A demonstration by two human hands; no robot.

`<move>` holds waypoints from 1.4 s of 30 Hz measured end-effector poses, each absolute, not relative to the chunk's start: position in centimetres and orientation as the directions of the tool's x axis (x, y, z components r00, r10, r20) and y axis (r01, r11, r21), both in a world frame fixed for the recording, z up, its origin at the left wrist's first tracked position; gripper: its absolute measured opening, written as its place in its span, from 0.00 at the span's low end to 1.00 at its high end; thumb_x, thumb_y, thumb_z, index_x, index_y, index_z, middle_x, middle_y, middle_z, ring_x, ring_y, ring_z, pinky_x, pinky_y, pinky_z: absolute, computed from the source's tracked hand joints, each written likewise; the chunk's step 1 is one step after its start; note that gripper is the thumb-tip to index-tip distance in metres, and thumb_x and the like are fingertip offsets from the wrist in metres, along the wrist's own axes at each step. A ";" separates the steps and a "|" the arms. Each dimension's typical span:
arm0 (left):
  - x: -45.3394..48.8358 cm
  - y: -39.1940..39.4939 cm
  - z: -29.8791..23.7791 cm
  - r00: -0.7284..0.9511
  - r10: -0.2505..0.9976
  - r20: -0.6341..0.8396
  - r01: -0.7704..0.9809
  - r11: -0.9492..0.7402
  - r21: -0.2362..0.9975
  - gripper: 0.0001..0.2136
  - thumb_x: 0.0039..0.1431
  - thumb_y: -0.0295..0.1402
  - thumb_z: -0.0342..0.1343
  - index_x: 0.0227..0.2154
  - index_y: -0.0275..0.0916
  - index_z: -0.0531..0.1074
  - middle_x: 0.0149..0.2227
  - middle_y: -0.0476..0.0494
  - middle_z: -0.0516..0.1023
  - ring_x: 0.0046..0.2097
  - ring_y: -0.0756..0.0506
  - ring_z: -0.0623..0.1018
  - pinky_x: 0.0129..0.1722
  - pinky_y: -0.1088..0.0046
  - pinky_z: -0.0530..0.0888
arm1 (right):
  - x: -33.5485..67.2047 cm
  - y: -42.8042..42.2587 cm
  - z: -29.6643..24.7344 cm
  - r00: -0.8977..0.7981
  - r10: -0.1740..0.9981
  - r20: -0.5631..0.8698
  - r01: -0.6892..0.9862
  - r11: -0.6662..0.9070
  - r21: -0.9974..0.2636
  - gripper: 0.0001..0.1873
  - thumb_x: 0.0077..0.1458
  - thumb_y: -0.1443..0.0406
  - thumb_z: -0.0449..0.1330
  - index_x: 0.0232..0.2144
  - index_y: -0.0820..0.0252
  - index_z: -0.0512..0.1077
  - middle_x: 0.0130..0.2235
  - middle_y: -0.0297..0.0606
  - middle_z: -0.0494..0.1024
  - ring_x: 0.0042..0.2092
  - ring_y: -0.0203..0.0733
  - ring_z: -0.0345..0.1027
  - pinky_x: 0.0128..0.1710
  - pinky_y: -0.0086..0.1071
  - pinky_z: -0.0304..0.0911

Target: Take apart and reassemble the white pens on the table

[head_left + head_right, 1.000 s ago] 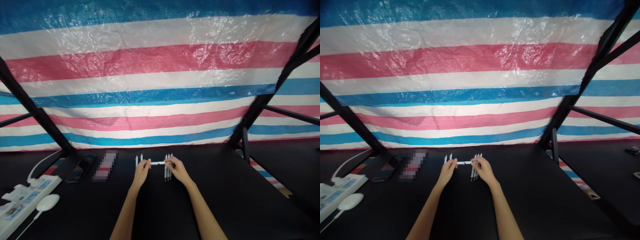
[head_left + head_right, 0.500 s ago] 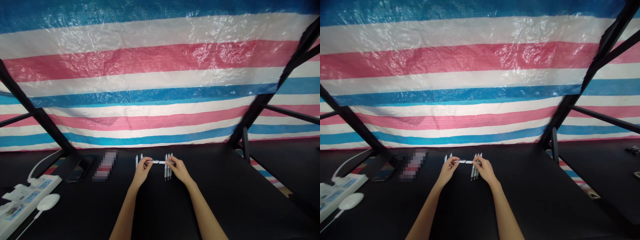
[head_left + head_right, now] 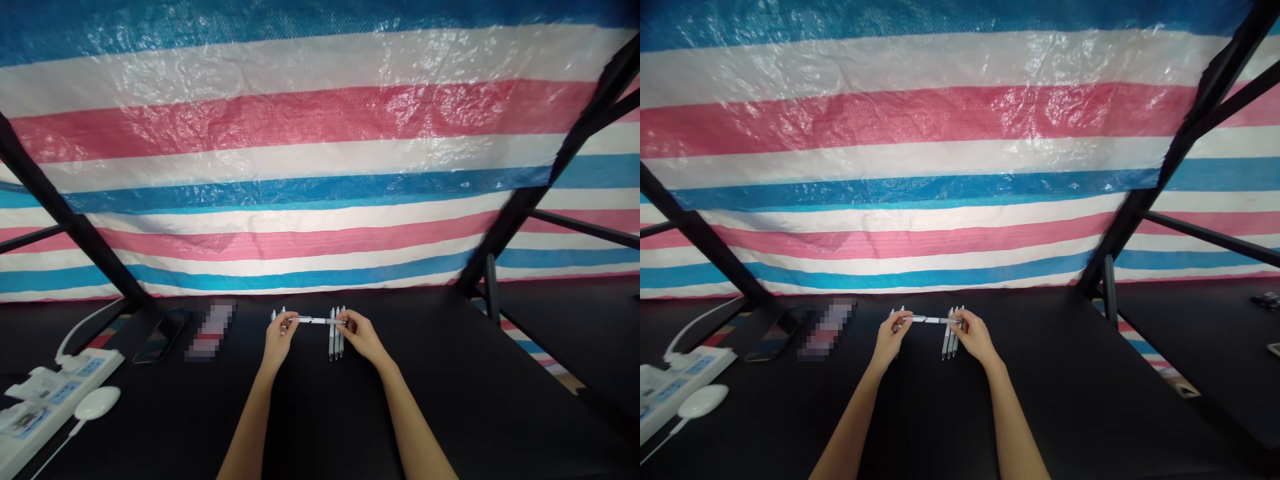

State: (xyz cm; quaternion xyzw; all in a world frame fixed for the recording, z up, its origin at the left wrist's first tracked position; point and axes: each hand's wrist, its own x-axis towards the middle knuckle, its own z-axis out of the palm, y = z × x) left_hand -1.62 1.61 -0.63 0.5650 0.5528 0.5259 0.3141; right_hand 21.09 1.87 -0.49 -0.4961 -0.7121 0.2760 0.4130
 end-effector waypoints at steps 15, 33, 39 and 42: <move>-1.1 1.2 -0.1 -0.108 0.930 0.352 0.279 -0.311 0.908 0.07 0.49 0.35 0.57 0.30 0.38 0.74 0.33 0.44 0.75 0.30 0.50 0.72 0.27 0.76 0.67 | 20.9 1.4 0.7 -0.090 0.969 0.231 0.581 0.239 -0.778 0.27 0.59 0.51 0.44 0.16 0.60 0.64 0.20 0.33 0.68 0.25 0.36 0.62 0.28 0.27 0.53; -1.2 1.3 -0.3 -0.155 0.911 0.383 0.326 -0.319 0.890 0.09 0.50 0.37 0.56 0.30 0.38 0.75 0.31 0.45 0.76 0.28 0.51 0.72 0.27 0.76 0.68 | 21.0 2.4 -0.8 -0.059 0.951 0.303 0.304 0.306 -0.902 0.17 0.49 0.53 0.57 0.33 0.61 0.73 0.19 0.28 0.59 0.21 0.32 0.51 0.23 0.27 0.51; -1.3 1.4 -0.4 -0.154 0.908 0.388 0.344 -0.319 0.883 0.09 0.50 0.37 0.56 0.31 0.38 0.75 0.33 0.44 0.76 0.28 0.50 0.72 0.28 0.75 0.70 | 21.1 2.2 -0.7 -0.068 0.955 0.290 0.377 0.294 -0.879 0.18 0.51 0.52 0.55 0.29 0.61 0.72 0.19 0.28 0.60 0.22 0.33 0.52 0.23 0.27 0.49; -1.4 1.4 -0.5 -0.152 0.909 0.389 0.346 -0.320 0.882 0.09 0.50 0.37 0.56 0.31 0.38 0.75 0.33 0.44 0.77 0.28 0.50 0.72 0.29 0.75 0.70 | 21.1 2.1 -0.5 -0.080 0.952 0.295 0.409 0.301 -0.861 0.17 0.52 0.53 0.54 0.29 0.61 0.72 0.19 0.28 0.60 0.23 0.33 0.52 0.23 0.26 0.49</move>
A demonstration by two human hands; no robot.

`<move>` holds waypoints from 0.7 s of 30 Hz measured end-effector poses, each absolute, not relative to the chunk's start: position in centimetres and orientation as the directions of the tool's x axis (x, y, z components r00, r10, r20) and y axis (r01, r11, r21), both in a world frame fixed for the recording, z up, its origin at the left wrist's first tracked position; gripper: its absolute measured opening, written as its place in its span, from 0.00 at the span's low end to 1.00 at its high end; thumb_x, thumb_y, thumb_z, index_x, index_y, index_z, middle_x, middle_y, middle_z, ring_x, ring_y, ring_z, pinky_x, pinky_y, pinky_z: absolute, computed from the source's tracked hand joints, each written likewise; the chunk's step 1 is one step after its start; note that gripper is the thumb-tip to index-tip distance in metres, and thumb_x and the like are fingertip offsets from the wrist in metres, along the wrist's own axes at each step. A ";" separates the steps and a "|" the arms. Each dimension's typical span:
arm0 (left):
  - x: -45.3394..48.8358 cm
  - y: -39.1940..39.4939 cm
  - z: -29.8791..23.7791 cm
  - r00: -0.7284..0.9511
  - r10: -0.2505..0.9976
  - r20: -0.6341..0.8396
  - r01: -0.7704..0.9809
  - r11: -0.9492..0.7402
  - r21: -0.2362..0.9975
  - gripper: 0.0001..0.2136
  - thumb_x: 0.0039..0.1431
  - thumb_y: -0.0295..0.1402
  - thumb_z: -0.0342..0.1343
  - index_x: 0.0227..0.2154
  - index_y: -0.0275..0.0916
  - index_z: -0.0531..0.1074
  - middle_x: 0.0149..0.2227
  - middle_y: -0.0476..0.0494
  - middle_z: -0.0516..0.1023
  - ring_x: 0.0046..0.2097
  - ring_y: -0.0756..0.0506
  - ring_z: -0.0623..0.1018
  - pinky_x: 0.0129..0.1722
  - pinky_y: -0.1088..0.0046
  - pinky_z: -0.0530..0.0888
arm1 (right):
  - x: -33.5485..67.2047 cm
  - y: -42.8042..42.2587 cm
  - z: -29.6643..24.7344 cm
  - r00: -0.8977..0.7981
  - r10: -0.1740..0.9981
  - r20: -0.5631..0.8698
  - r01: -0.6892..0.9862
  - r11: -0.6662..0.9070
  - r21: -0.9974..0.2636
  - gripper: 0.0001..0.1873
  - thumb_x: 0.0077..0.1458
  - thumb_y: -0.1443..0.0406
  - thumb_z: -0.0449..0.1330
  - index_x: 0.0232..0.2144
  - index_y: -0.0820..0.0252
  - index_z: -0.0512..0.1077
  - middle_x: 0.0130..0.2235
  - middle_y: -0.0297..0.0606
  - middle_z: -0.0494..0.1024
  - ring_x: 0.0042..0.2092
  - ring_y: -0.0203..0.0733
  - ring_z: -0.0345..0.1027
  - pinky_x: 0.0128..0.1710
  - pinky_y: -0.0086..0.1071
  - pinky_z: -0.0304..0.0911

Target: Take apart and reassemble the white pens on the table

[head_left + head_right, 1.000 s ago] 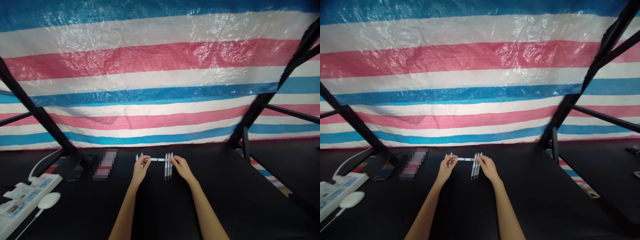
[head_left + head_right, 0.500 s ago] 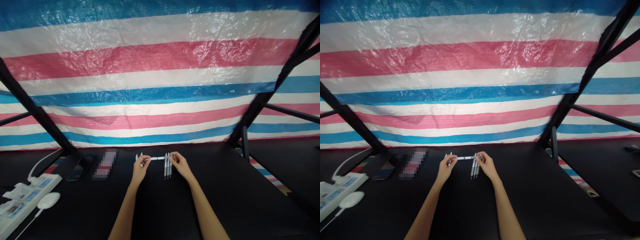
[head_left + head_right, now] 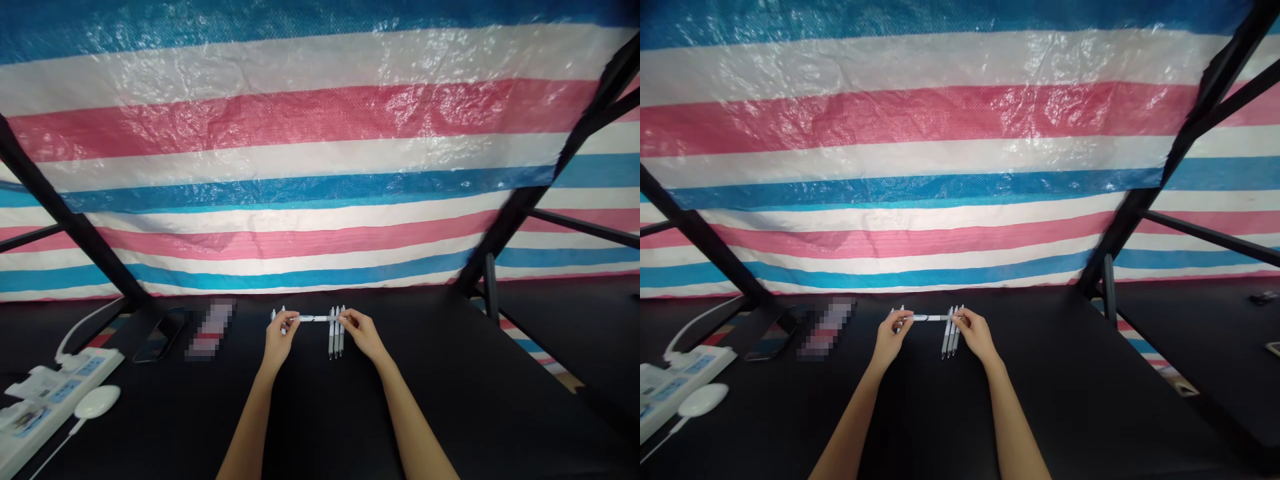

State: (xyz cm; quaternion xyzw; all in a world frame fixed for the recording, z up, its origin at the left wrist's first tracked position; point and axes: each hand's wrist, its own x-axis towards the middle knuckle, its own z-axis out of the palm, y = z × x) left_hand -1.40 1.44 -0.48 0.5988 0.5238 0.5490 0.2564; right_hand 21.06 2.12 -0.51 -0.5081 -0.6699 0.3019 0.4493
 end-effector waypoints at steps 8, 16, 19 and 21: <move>-1.4 1.5 -0.7 -0.126 0.924 0.361 0.234 -0.326 0.916 0.10 0.49 0.38 0.58 0.30 0.38 0.75 0.34 0.44 0.76 0.33 0.48 0.75 0.35 0.72 0.72 | 21.3 1.7 0.1 -0.124 0.958 0.258 0.514 0.285 -0.809 0.16 0.54 0.54 0.53 0.25 0.59 0.69 0.21 0.29 0.62 0.24 0.33 0.55 0.24 0.26 0.49; -0.4 1.3 -0.3 -0.308 0.933 0.186 -0.073 -0.219 0.973 0.17 0.48 0.42 0.60 0.37 0.36 0.72 0.31 0.45 0.77 0.34 0.48 0.77 0.39 0.69 0.73 | 20.7 1.4 0.2 -0.200 0.953 0.227 0.463 0.297 -0.835 0.16 0.53 0.55 0.55 0.24 0.61 0.71 0.20 0.29 0.61 0.24 0.33 0.54 0.24 0.26 0.50; 0.2 0.9 0.2 -0.308 0.945 0.112 -0.269 -0.199 0.942 0.22 0.50 0.44 0.57 0.45 0.36 0.66 0.34 0.42 0.78 0.37 0.47 0.78 0.42 0.67 0.73 | 19.5 0.7 0.5 -0.344 0.920 0.187 0.440 0.334 -0.833 0.14 0.51 0.56 0.57 0.24 0.61 0.73 0.19 0.28 0.60 0.22 0.32 0.53 0.23 0.25 0.48; 0.5 0.5 0.5 -0.269 0.959 0.085 -0.323 -0.173 0.930 0.27 0.51 0.45 0.57 0.51 0.38 0.61 0.36 0.41 0.78 0.37 0.46 0.79 0.41 0.66 0.74 | 18.5 0.1 0.8 -0.415 0.894 0.171 0.467 0.370 -0.803 0.13 0.50 0.56 0.59 0.22 0.60 0.72 0.18 0.27 0.59 0.22 0.31 0.52 0.22 0.25 0.47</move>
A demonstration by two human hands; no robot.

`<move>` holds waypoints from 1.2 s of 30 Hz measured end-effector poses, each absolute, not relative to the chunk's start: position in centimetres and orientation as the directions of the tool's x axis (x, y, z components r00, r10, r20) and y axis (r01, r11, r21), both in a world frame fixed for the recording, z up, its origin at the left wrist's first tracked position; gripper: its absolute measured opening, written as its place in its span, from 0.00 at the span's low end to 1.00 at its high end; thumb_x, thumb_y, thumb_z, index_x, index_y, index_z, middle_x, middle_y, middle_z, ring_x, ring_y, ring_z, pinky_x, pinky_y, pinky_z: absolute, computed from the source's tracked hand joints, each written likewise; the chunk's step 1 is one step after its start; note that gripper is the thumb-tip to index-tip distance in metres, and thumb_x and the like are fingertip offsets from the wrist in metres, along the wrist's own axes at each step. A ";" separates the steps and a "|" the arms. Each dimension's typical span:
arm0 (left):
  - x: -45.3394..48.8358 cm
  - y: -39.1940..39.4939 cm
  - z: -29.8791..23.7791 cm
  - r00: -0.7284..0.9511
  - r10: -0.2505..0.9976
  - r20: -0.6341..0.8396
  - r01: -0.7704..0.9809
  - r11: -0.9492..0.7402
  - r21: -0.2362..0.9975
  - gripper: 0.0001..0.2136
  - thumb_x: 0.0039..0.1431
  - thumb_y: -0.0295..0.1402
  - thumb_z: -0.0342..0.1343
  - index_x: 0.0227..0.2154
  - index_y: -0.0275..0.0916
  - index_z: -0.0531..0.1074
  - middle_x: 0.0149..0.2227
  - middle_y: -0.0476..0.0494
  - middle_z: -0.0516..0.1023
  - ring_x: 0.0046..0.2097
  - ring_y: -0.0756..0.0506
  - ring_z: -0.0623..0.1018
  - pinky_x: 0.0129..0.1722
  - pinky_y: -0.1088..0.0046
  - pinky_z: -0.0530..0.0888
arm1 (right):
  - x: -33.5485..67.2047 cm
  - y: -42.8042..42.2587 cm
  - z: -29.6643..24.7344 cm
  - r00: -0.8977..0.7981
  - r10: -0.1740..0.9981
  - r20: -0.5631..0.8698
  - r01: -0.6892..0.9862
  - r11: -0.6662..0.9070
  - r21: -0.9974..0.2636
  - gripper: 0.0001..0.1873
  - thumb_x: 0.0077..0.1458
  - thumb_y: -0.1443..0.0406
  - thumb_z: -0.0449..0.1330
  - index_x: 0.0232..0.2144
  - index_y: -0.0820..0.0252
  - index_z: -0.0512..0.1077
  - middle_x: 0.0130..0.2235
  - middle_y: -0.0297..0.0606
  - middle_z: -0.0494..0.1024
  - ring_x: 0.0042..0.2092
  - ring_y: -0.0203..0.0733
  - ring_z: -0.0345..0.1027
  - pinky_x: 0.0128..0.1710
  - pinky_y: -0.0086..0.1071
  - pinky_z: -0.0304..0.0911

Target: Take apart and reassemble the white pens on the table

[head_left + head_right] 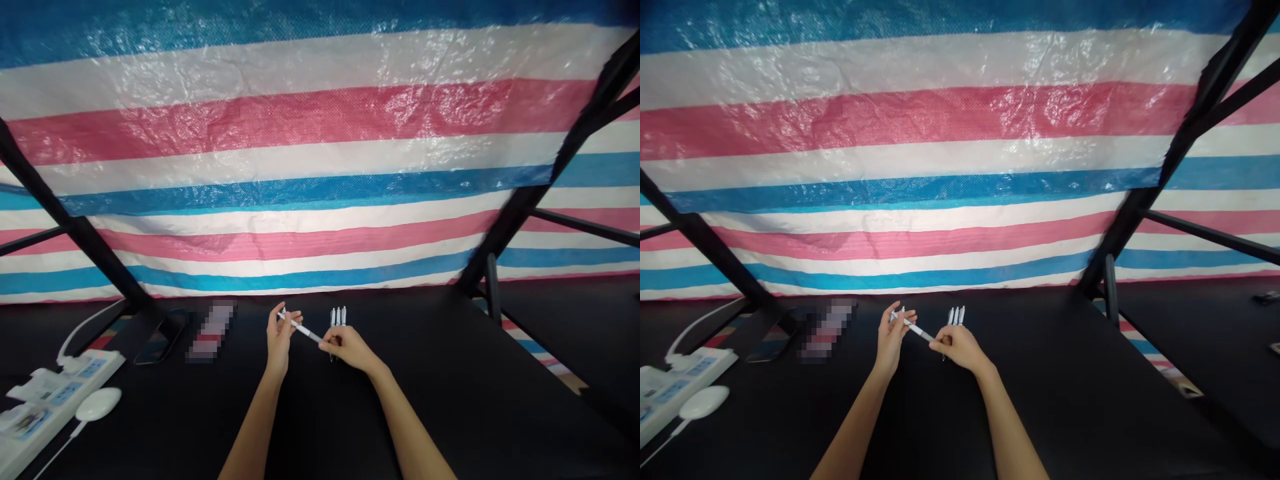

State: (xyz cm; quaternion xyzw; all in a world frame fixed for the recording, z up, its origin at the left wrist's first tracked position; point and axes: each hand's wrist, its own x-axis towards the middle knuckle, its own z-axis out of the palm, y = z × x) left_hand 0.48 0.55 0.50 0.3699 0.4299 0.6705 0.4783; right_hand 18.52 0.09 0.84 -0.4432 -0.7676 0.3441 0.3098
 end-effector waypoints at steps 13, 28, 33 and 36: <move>0.7 -0.6 2.0 0.029 0.999 0.033 -0.385 -0.020 0.923 0.39 0.53 0.42 0.56 0.62 0.49 0.38 0.43 0.38 0.78 0.27 0.47 0.79 0.28 0.71 0.76 | 16.0 -1.5 1.5 -0.525 0.840 0.138 0.426 0.400 -0.812 0.18 0.50 0.57 0.58 0.16 0.61 0.68 0.16 0.25 0.57 0.20 0.29 0.48 0.21 0.25 0.44; 0.6 -0.6 2.0 0.121 0.993 -0.007 -0.341 0.048 0.939 0.31 0.50 0.42 0.58 0.55 0.43 0.53 0.31 0.46 0.78 0.24 0.48 0.78 0.25 0.72 0.75 | 19.4 0.7 1.3 -0.291 0.939 0.182 0.271 0.264 -0.926 0.20 0.52 0.52 0.55 0.24 0.64 0.72 0.22 0.32 0.66 0.24 0.33 0.55 0.24 0.26 0.50; 0.6 -0.6 2.0 0.082 0.996 0.017 -0.358 0.014 0.934 0.35 0.52 0.42 0.57 0.60 0.45 0.48 0.36 0.41 0.79 0.24 0.49 0.78 0.26 0.71 0.75 | 20.8 1.8 0.2 -0.099 0.977 0.187 0.391 0.211 -0.896 0.21 0.53 0.52 0.52 0.22 0.62 0.70 0.20 0.30 0.63 0.24 0.34 0.56 0.25 0.27 0.50; 0.5 -0.5 2.1 0.046 0.999 0.023 -0.387 -0.004 0.922 0.39 0.52 0.41 0.57 0.62 0.48 0.40 0.39 0.40 0.79 0.25 0.49 0.78 0.29 0.70 0.76 | 21.4 2.0 -0.1 -0.041 0.980 0.195 0.520 0.188 -0.833 0.20 0.53 0.52 0.51 0.21 0.60 0.70 0.19 0.30 0.64 0.23 0.34 0.57 0.24 0.27 0.50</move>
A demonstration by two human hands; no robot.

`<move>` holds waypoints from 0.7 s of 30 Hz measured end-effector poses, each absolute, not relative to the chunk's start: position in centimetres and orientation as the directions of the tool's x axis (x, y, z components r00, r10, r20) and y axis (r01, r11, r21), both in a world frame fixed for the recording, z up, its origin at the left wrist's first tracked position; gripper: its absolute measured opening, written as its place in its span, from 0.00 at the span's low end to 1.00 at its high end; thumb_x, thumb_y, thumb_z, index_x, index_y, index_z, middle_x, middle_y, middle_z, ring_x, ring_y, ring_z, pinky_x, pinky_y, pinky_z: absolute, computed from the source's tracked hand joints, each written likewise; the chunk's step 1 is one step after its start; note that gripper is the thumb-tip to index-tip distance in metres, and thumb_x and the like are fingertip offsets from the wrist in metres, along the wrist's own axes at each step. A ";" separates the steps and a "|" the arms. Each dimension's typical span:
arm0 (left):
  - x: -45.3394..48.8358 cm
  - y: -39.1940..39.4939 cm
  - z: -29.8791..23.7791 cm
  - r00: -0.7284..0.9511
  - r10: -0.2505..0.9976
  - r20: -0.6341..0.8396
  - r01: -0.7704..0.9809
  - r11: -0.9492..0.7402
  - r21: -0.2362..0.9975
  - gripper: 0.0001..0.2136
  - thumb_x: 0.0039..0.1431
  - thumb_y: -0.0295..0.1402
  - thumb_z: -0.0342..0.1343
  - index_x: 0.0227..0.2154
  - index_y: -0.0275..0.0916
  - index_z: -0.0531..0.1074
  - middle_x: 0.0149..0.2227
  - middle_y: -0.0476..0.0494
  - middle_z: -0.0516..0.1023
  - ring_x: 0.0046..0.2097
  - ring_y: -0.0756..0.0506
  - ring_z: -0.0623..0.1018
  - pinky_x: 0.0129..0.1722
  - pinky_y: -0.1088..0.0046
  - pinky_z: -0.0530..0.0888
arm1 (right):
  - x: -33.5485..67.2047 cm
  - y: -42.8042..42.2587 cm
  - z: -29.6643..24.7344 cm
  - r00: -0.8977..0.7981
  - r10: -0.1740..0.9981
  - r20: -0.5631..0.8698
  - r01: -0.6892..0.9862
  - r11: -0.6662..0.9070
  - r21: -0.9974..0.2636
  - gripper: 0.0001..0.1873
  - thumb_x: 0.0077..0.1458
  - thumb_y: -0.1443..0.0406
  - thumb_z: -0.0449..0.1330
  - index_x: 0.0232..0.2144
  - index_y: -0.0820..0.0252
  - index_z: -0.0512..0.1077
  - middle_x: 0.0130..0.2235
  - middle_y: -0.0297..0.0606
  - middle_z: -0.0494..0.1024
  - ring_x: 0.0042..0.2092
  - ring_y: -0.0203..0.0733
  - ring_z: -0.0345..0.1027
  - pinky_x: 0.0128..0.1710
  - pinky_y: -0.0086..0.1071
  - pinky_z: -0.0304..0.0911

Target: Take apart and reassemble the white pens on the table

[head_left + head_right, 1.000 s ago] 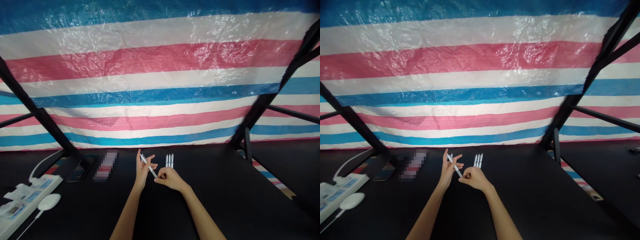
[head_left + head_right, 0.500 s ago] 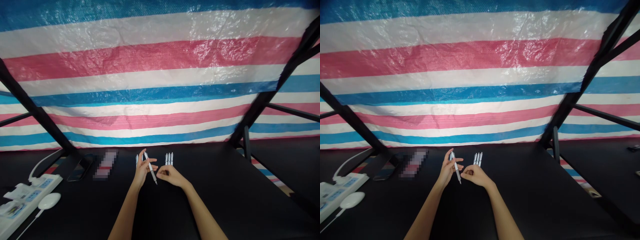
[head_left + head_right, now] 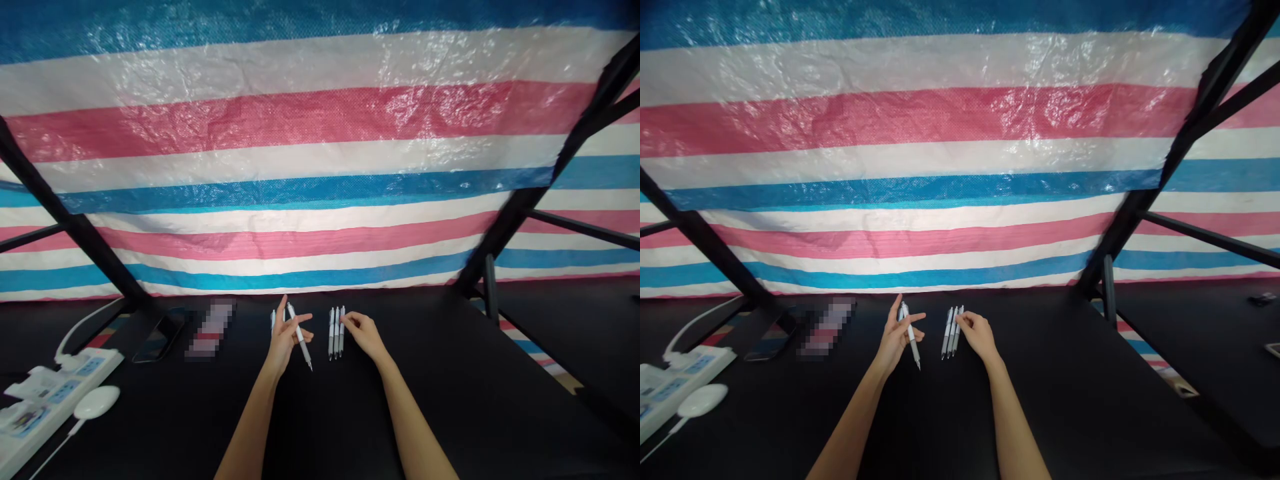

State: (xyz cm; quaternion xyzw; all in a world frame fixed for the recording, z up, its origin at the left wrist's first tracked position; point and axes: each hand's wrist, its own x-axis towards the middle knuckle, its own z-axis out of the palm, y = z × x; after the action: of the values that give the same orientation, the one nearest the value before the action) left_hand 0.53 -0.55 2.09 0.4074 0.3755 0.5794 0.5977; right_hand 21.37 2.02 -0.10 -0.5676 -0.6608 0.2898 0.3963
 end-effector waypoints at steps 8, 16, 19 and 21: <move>0.5 -0.4 1.9 0.003 1.000 0.020 -0.362 -0.017 0.932 0.35 0.50 0.42 0.58 0.59 0.43 0.51 0.35 0.43 0.78 0.23 0.50 0.77 0.25 0.73 0.73 | 21.5 1.9 0.0 -0.029 0.979 0.200 0.623 0.174 -0.763 0.15 0.53 0.54 0.52 0.26 0.57 0.71 0.20 0.31 0.66 0.24 0.37 0.61 0.24 0.28 0.50; 0.3 -0.1 1.8 0.006 1.000 0.018 -0.360 -0.015 0.933 0.33 0.47 0.42 0.60 0.56 0.41 0.54 0.29 0.49 0.76 0.21 0.50 0.75 0.23 0.73 0.72 | 21.5 1.8 0.0 -0.037 0.980 0.197 0.637 0.175 -0.751 0.14 0.52 0.55 0.52 0.25 0.57 0.71 0.20 0.31 0.66 0.24 0.37 0.61 0.25 0.28 0.50; 0.3 -0.1 1.8 0.023 0.999 0.024 -0.354 -0.014 0.935 0.32 0.48 0.41 0.59 0.56 0.40 0.55 0.29 0.49 0.76 0.20 0.51 0.74 0.23 0.74 0.72 | 21.5 1.9 0.0 -0.044 0.980 0.197 0.643 0.178 -0.745 0.14 0.53 0.55 0.52 0.25 0.57 0.71 0.20 0.31 0.66 0.24 0.37 0.61 0.25 0.28 0.50; 0.4 -0.2 1.8 0.026 0.999 0.038 -0.357 -0.026 0.934 0.33 0.50 0.41 0.59 0.57 0.41 0.53 0.31 0.47 0.77 0.20 0.51 0.74 0.23 0.73 0.73 | 21.6 1.9 -0.2 -0.047 0.980 0.194 0.646 0.178 -0.742 0.15 0.53 0.55 0.52 0.26 0.57 0.71 0.20 0.31 0.66 0.24 0.37 0.61 0.25 0.28 0.50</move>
State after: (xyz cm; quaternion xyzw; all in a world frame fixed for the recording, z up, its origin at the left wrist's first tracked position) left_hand 0.36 -0.23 1.76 0.4171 0.3846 0.5823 0.5823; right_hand 21.62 1.91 -0.16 -0.5951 -0.6831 0.2384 0.3499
